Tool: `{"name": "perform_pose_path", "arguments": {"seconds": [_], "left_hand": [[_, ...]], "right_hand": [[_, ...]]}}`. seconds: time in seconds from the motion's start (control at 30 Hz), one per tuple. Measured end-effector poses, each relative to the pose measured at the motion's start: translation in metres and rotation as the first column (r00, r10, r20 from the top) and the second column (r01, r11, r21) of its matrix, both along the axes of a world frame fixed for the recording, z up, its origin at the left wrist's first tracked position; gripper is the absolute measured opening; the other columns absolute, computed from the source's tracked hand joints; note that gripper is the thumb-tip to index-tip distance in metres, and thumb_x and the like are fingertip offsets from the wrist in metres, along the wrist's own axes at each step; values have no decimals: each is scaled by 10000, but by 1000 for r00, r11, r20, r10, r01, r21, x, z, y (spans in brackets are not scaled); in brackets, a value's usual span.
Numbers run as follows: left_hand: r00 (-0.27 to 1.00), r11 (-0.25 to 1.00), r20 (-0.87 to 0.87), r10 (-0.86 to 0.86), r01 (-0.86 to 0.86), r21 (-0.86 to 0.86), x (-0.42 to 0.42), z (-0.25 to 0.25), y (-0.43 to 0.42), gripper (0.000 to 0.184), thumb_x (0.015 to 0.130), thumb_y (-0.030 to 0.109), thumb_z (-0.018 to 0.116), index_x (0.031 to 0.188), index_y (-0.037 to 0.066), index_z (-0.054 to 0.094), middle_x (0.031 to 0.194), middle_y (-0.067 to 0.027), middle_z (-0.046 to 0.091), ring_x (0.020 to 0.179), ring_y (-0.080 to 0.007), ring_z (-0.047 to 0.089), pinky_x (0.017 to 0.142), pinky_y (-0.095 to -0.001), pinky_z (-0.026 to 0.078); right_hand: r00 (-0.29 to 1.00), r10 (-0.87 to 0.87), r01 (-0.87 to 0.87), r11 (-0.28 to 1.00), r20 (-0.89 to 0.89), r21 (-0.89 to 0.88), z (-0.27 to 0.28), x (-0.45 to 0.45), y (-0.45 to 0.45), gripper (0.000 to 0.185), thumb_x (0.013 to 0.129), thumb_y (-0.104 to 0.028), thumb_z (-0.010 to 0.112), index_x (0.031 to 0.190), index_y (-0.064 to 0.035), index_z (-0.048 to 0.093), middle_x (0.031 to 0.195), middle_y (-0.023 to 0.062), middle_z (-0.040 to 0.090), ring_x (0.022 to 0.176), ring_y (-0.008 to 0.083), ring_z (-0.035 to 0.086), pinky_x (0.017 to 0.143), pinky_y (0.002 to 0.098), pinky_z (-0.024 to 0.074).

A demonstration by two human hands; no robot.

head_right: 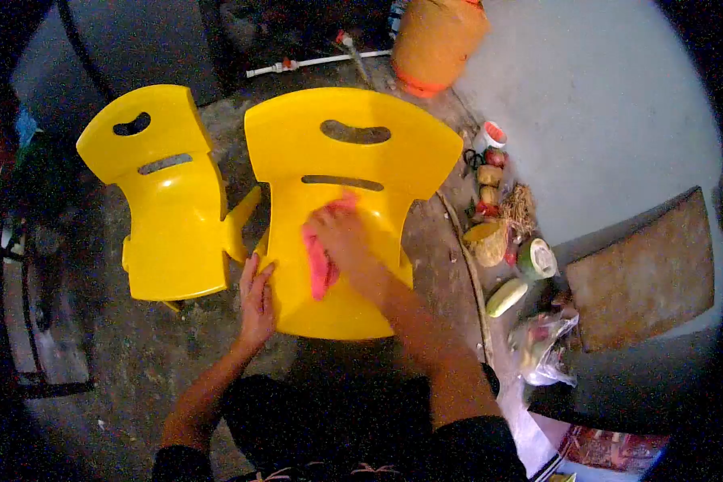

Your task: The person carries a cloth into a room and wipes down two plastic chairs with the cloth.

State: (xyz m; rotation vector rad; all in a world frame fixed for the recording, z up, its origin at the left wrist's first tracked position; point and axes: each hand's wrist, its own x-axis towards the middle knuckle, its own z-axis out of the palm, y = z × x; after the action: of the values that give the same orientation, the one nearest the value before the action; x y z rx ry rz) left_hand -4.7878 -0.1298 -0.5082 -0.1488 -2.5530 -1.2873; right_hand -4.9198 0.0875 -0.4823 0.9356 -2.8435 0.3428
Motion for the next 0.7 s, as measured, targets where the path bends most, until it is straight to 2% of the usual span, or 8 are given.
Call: {"name": "perform_pose_path", "arguments": {"seconds": [0.17,0.33,0.43,0.47,0.5,0.57,0.67,0.7], "left_hand": [[999,999,15,34,-34,30,4,-3,8,369,963,6,450,1316,59,548,1535,-204,329,1420,-417,290,1184,-482,217],[999,999,8,41,-40,-29,6,2,4,356,973,27,455,1316,60,546,1535,-201,327,1411,-412,309,1182,-483,220],[997,995,19,71,-70,-71,4,1,9,359,984,49,451,1333,60,531,1541,-206,317,1406,-413,319,1180,-484,223],[998,994,25,57,-54,-92,7,0,8,373,988,56,445,1354,58,512,1543,-211,314,1406,-415,319,1179,-486,224],[998,992,23,51,-48,-115,6,-1,7,387,992,63,440,1375,55,493,1544,-216,310,1407,-416,319,1178,-488,225],[997,997,-9,78,-78,9,8,5,11,422,1002,81,427,1420,27,425,1542,-230,309,1411,-423,309,1176,-480,231],[993,993,-39,111,-109,33,7,0,8,470,1013,98,407,1462,-19,333,1537,-249,306,1415,-430,299,1174,-462,236],[992,993,-39,116,-115,15,7,-4,7,485,1016,102,400,1472,-35,304,1535,-254,305,1416,-432,296,1174,-456,238]], "right_hand": [[989,-144,102,818,29,567,50,6,63,246,799,-125,597,1037,-107,655,1087,94,644,898,285,685,738,412,551],[926,-357,114,576,124,809,20,37,204,187,846,-187,612,970,-86,709,1026,136,684,792,280,704,659,416,547],[854,-507,337,711,118,617,103,50,188,272,900,-217,588,1125,-74,643,1059,152,681,832,324,694,692,443,544],[812,-576,481,755,100,446,133,65,154,301,915,-227,579,1170,-72,618,1067,151,680,847,340,690,709,452,543],[728,-549,581,812,412,56,147,69,123,340,909,-232,594,1209,-74,577,1052,151,676,878,360,676,742,457,537],[835,-335,490,814,437,-312,127,62,98,392,884,-220,632,1240,-82,540,1069,151,655,968,384,637,815,458,515],[960,-233,202,960,-157,-193,33,34,63,416,826,-152,675,1219,-91,552,1182,160,586,1096,387,549,911,445,469],[954,-284,265,947,-92,-184,21,30,47,415,823,-140,670,1219,-92,554,1210,159,569,1112,386,536,924,445,462]]}}
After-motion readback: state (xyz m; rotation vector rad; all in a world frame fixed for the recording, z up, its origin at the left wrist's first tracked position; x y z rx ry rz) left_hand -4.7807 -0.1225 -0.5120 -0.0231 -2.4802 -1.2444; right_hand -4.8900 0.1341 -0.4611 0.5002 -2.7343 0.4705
